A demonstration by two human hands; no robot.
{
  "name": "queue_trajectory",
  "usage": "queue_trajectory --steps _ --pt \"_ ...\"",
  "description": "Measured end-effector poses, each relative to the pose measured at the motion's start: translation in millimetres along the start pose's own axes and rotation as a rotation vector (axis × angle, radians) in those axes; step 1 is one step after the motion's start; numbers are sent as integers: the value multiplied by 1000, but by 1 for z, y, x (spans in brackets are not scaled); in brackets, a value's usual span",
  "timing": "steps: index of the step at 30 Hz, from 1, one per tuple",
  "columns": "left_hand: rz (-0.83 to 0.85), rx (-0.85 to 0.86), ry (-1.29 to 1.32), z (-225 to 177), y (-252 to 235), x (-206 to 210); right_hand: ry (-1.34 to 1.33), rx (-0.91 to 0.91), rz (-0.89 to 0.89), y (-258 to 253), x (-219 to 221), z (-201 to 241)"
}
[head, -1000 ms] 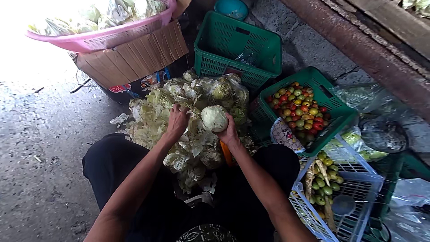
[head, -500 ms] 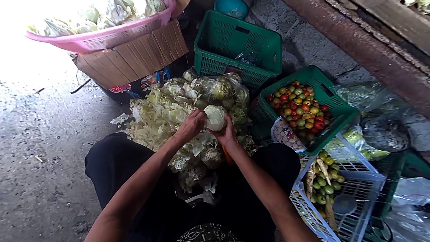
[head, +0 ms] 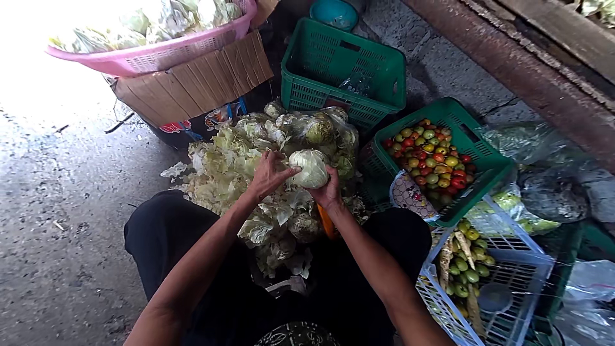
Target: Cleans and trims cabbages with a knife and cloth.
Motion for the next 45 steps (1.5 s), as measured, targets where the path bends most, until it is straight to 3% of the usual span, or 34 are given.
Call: queue_trajectory --steps 5,12,16,24,30,34,38,41,44,45 --pt "87 -2 72 1 -1 -6 55 -61 16 1 0 6" --pt "109 142 115 -7 -3 -7 222 -189 85 -1 0 12" --pt "54 248 -11 -6 -2 -1 322 -221 54 -4 -4 7" --pt "4 143 -115 1 -3 0 516 -240 80 3 -4 1" --pt "-62 118 -95 -1 0 -17 272 -61 191 14 1 -1" --pt "-158 146 -162 4 3 -34 145 -13 140 10 -4 7" --pt "-310 152 -276 5 -10 -41 286 -182 175 12 3 19" --pt "-121 36 -87 -2 -1 -23 446 -370 150 12 11 27" --pt "382 -276 600 1 10 12 583 -508 178 13 14 27" --pt "446 -314 784 -1 11 18 623 -536 228 14 16 27"
Point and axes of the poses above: each hand's wrist, its own y-axis away from the middle knuckle, its own x-axis out of the palm, z = x × y, the point moved 3 cm from there along -y, towards the middle knuckle, and after that the axes turned 7 degrees about -z, right-handed, at the moved point
